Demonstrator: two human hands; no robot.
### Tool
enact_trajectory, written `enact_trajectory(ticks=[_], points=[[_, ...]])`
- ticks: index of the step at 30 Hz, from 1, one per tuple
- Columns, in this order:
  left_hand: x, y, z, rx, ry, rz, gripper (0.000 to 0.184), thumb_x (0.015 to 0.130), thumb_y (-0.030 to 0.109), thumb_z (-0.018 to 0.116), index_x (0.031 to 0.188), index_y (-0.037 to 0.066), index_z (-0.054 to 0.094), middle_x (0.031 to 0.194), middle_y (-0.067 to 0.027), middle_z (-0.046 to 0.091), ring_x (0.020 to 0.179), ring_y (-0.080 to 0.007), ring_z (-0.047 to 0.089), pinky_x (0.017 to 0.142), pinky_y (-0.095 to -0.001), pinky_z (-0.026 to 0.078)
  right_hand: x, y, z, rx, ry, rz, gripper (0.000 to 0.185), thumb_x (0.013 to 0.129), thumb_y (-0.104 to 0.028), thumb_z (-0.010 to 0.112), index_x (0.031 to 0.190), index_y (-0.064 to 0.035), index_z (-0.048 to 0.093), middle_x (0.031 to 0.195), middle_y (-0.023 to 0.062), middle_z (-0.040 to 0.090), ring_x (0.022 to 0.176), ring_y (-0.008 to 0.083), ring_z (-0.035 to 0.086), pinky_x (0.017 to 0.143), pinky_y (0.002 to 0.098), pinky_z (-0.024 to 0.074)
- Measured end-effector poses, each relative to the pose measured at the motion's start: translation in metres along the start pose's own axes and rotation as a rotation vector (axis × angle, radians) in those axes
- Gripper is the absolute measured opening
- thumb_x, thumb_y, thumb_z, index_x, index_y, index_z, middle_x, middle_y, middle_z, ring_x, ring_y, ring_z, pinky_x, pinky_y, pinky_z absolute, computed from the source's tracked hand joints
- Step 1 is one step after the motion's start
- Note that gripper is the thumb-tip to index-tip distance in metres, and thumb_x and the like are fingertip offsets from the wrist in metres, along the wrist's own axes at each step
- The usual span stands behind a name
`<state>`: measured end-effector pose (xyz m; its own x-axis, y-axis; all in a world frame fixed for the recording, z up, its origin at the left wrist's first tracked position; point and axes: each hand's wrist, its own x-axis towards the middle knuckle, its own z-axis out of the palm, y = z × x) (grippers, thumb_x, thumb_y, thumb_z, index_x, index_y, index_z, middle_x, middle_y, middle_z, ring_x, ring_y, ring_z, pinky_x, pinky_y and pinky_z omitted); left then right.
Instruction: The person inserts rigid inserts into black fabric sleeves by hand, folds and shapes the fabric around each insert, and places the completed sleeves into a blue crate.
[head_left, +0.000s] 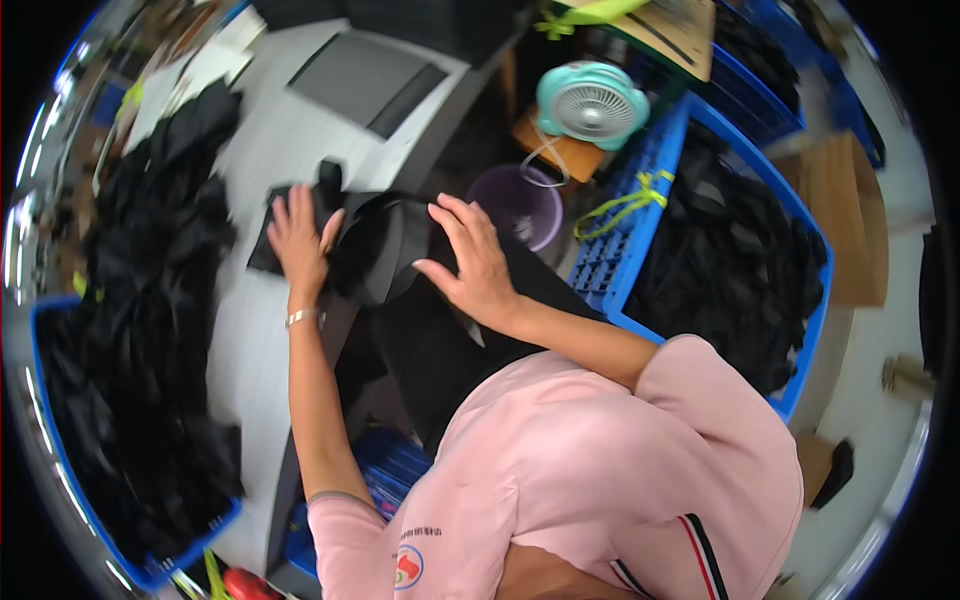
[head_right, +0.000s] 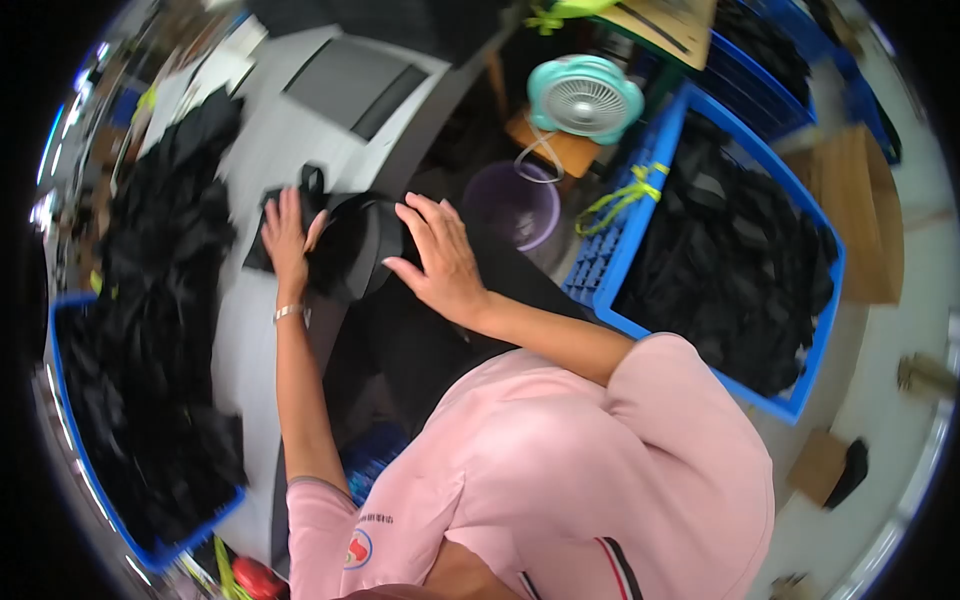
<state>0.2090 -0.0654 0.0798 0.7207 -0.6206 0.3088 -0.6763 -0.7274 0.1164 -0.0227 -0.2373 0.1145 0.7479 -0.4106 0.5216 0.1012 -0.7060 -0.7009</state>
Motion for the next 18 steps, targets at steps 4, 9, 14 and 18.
enact_trajectory(ticks=[4, 9, 14, 18], points=[[-0.02, 0.034, 0.006, 0.066, -0.057, -0.119, 0.075, 0.095, 0.054, 0.054, 0.153, 0.014, 0.031, 0.159, -0.0113, 0.03, 0.148, -0.0383, 0.021, 0.116, -0.0572, 0.017, 0.006, 0.031, 0.025, 0.901, -0.335, 0.896, 0.061, 0.083, -0.016, 0.078, 0.131, 0.0035, 0.046, 0.109, 0.0115, 0.062, 0.088, 0.0185, 0.063, 0.072, 0.0332, 0.0529], [-0.014, 0.03, -0.01, -0.258, -0.003, 0.075, 0.068, 0.101, 0.043, 0.049, 0.153, 0.004, 0.029, 0.159, -0.02, 0.026, 0.149, -0.0363, 0.018, 0.119, -0.0463, 0.017, -0.015, 0.037, 0.015, 1.024, -0.234, 1.071, 0.02, 0.081, -0.001, 0.071, 0.1, 0.0048, 0.068, 0.095, 0.0094, 0.071, 0.088, 0.0168, 0.065, 0.078, 0.0327, 0.0527], [-0.012, 0.005, -0.006, -0.425, 0.025, -0.278, 0.063, 0.104, 0.04, 0.043, 0.147, -0.005, 0.034, 0.155, -0.0245, 0.031, 0.145, -0.0363, 0.028, 0.119, -0.04, 0.022, -0.053, 0.102, -0.06, 0.968, 0.031, 1.013, 0.032, 0.078, -0.002, 0.075, 0.11, -0.0001, 0.07, 0.097, 0.0064, 0.071, 0.087, 0.0157, 0.064, 0.078, 0.0315, 0.0503], [-0.02, 0.0, 0.013, -0.106, 0.05, -0.141, 0.058, 0.101, 0.038, 0.051, 0.14, -0.005, 0.046, 0.149, -0.0265, 0.039, 0.14, -0.0397, 0.036, 0.116, -0.0432, 0.028, -0.12, 0.196, -0.18, 1.203, 0.523, 0.976, 0.041, 0.087, -0.009, 0.069, 0.127, -0.0063, 0.06, 0.126, 0.0064, 0.063, 0.114, 0.0196, 0.06, 0.095, 0.0356, 0.0478]])
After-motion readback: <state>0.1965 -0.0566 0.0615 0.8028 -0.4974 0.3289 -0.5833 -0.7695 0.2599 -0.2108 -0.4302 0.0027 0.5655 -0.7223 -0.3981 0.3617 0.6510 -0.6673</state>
